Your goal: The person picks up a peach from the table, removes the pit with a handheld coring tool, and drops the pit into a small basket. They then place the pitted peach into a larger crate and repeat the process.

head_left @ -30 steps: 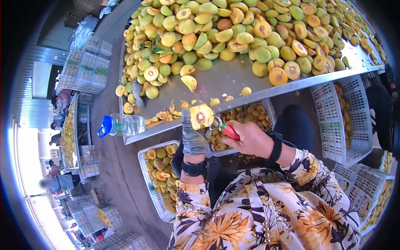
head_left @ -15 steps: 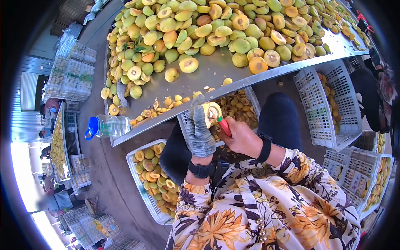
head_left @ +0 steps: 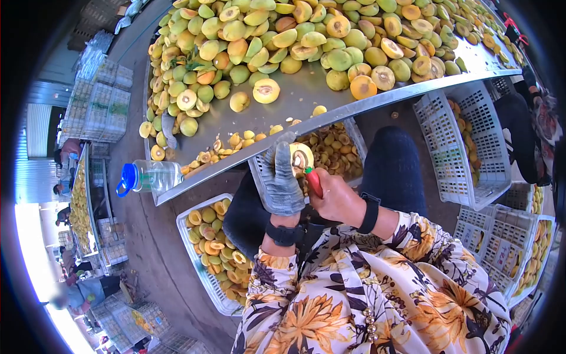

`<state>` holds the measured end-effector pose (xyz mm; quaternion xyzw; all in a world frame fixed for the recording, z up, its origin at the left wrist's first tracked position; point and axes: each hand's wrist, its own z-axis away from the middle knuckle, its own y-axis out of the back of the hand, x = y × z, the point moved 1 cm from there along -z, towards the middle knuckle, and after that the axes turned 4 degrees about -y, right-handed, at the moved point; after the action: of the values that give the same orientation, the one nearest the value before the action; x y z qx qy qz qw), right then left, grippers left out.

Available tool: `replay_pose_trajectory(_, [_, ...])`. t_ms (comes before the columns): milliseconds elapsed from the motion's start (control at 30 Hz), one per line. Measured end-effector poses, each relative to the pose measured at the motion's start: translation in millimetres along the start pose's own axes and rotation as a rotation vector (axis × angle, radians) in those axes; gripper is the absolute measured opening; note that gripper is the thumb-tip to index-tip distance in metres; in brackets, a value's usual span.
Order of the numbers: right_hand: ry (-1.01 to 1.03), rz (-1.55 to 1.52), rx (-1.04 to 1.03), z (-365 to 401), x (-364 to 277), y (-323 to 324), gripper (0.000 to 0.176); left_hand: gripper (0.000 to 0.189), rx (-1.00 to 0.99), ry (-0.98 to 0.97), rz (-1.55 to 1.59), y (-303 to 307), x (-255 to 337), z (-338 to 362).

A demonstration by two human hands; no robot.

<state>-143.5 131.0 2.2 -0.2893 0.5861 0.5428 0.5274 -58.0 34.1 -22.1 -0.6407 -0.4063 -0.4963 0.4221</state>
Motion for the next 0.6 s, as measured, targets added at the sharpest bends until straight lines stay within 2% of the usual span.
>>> replay_pose_trajectory(33, [0.029,0.009,-0.033,-1,-2,-1,0.023,0.038,-0.056,0.02,0.014,5,1,-7])
replay_pose_trajectory(67, [0.031,0.006,-0.043,-2,-1,-2,0.023,0.031,-0.058,0.232,0.281,7,4,-13])
replay_pose_trajectory(100, [0.06,0.061,-0.078,-3,2,-4,0.023,0.031,-0.05,0.233,0.275,15,3,-16])
replay_pose_trajectory(167, [0.096,0.116,-0.114,-8,5,-6,0.023,0.029,-0.33,0.233,-0.129,26,-2,-24])
replay_pose_trajectory(200, [0.093,0.113,-0.136,-11,6,-7,0.022,0.028,-0.215,0.427,0.322,28,-7,-26])
replay_pose_trajectory(233, [0.091,0.111,-0.157,-14,7,-8,0.022,0.028,-0.212,0.426,0.321,31,-16,-25])
replay_pose_trajectory(300, [0.113,0.107,-0.172,-20,8,-3,0.021,0.032,-0.225,-0.094,-0.39,37,-30,-21])
replay_pose_trajectory(333, [0.136,0.105,-0.186,-22,9,-1,0.02,0.032,-0.223,-0.093,-0.391,34,-25,-20])
replay_pose_trajectory(500, [0.144,0.058,-0.179,-22,7,1,0.02,0.038,-0.036,0.292,0.415,18,0,-16])
replay_pose_trajectory(600, [0.132,0.018,-0.134,-14,8,-6,0.02,0.029,-0.004,0.263,0.442,16,-6,-15])
